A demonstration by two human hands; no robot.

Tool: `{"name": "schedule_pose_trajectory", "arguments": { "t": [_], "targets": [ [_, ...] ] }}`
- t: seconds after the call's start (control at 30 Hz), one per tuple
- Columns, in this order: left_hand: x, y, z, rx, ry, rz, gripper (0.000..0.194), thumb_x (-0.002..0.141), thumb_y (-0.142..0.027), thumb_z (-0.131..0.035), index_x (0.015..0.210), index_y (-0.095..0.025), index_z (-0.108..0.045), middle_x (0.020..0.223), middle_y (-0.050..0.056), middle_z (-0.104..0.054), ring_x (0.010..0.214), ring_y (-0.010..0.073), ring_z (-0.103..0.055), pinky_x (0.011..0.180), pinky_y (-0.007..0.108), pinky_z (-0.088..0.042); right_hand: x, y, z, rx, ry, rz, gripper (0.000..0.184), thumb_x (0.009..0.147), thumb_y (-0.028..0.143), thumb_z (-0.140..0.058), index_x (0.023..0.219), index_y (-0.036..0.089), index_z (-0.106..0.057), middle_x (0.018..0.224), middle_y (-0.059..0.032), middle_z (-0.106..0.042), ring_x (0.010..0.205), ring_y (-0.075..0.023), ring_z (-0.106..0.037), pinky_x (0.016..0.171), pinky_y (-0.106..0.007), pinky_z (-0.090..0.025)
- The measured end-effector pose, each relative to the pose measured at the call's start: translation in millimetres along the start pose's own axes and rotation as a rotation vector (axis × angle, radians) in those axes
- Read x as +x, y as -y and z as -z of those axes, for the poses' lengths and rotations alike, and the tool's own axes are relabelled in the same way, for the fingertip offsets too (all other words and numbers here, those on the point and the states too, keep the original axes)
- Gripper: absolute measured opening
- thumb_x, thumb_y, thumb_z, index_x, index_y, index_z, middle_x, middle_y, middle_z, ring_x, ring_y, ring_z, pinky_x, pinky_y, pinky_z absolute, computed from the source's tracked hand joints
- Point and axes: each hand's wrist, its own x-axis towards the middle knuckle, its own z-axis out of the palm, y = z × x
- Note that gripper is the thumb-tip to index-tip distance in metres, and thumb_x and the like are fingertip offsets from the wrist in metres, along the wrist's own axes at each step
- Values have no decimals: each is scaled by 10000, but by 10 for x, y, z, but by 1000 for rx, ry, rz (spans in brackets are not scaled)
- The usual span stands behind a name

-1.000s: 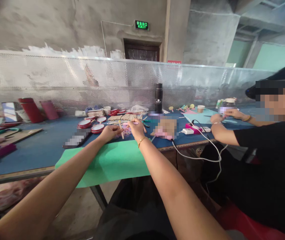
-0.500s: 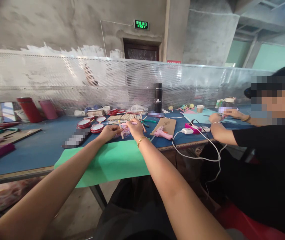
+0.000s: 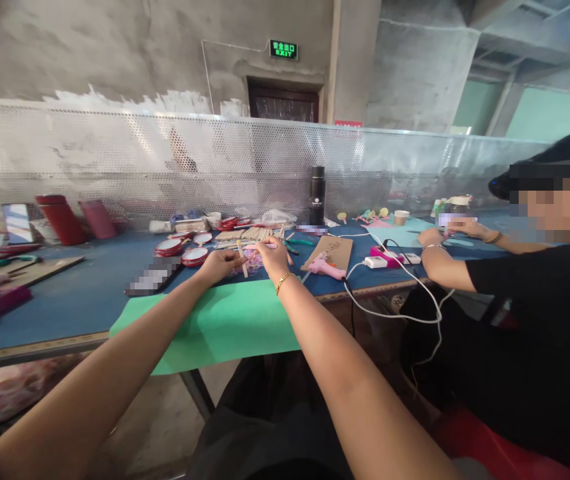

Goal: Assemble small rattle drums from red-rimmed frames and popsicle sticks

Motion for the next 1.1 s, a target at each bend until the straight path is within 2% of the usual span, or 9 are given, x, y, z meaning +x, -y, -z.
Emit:
{"name": "schedule_pose_trajectory", "arguments": {
  "t": [0.13, 0.63, 1.1],
  "targets": [
    [-1, -5, 0, 2, -5, 3, 425, 697, -560, -679, 554, -163, -623, 494, -32, -518, 494, 105, -405, 497, 244, -291, 1, -11, -5, 8, 31, -2, 139, 682, 321, -636, 624, 212, -572, 547, 28, -645, 565, -160, -613, 572, -244, -439],
    [-1, 2, -3, -2, -14, 10, 461, 671, -609, -689, 570, -163, -639, 492, -39, -524, 493, 101, -405, 490, 237, -299, 2, 13, -4, 18, -9, -11, 146, 688, 329, -619, 615, 218, -558, 535, 31, -637, 571, -157, -607, 597, -250, -457],
    [-7, -13, -3, -5, -23, 27, 443, 669, -597, -688, 591, -163, -650, 517, -31, -551, 506, 106, -427, 501, 238, -319, -11, 23, -8, 31, 25, -13, 146, 674, 331, -643, 626, 210, -577, 551, 24, -651, 570, -154, -619, 569, -237, -448]
  ]
}}
